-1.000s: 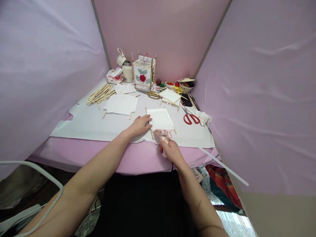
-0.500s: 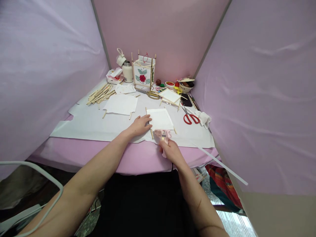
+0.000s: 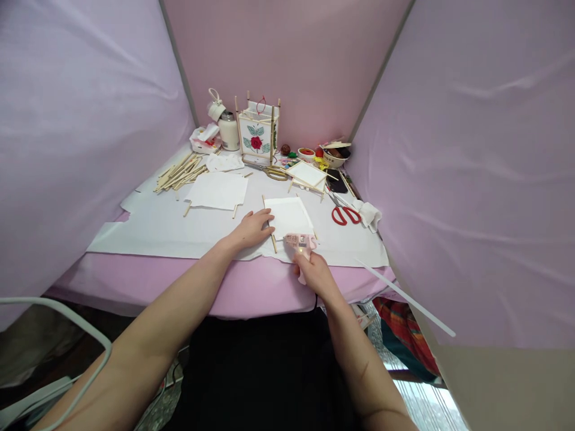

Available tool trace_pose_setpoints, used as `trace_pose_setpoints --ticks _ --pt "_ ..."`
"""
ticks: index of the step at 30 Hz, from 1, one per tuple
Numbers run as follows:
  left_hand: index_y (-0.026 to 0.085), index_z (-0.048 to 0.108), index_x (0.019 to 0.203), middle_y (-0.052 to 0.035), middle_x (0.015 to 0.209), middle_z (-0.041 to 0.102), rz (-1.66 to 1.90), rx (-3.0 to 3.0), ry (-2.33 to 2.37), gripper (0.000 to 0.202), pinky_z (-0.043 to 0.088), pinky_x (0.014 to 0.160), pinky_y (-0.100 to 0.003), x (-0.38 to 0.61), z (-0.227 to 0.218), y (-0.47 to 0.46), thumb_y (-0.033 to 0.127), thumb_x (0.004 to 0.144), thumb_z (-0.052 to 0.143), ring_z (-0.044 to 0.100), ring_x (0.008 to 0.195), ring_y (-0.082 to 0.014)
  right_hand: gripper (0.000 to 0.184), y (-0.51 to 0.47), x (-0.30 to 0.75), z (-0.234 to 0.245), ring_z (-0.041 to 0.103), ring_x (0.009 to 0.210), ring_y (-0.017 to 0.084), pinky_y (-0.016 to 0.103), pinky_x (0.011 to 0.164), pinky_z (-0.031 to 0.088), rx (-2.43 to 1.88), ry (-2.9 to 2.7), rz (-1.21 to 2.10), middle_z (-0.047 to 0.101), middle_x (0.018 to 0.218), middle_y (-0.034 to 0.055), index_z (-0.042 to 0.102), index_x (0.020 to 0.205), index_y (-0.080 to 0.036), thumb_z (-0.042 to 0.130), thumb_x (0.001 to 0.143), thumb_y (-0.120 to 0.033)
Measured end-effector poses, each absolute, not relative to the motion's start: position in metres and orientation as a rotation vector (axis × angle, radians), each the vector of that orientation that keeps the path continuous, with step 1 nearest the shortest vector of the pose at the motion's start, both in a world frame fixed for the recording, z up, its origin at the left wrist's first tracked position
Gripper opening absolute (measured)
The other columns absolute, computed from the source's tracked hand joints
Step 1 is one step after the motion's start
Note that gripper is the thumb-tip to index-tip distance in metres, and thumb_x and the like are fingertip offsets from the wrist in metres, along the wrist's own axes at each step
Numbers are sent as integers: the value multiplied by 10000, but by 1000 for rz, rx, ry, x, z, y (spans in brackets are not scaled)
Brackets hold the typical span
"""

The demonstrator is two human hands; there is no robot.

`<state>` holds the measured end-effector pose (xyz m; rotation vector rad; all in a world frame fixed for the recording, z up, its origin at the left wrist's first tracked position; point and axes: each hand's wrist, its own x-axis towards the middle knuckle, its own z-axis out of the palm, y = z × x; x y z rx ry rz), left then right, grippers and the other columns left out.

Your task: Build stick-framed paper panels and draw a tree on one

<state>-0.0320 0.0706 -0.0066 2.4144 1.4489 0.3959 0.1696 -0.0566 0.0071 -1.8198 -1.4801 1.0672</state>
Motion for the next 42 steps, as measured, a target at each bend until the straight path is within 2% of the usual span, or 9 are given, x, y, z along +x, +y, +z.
trace_pose_setpoints --ticks 5,14,25,42 --pt "182 576 1334 -129 1568 428 392 2412 1452 433 206 1232 -497 -32 -5 70 334 935 506 386 1457 -232 390 -57 171 8 535 549 155 269 574 383 -1832 -1457 1075 601 537 16 599 545 -190 480 836 -421" --pt "201 583 1324 -109 1565 436 382 2418 1459 423 217 1227 -506 -31 -5 70 326 928 507 387 1455 -249 386 -55 178 3 532 557 154 266 583 397 -1823 -1427 1075 615 569 19 592 555 -192 490 831 -442" --pt "191 575 1328 -126 1568 427 385 2417 1452 427 209 1228 -508 -32 -4 70 322 930 491 384 1457 -236 381 -53 189 3 544 572 163 272 588 412 -1830 -1373 1031 648 613 35 610 573 -189 489 812 -459" --pt "197 581 1318 -124 1568 429 383 2413 1448 422 211 1228 -508 -33 -3 70 316 925 482 387 1457 -242 370 -53 198 9 515 539 153 281 589 403 -1883 -1301 1014 618 570 22 591 537 -192 497 803 -431"
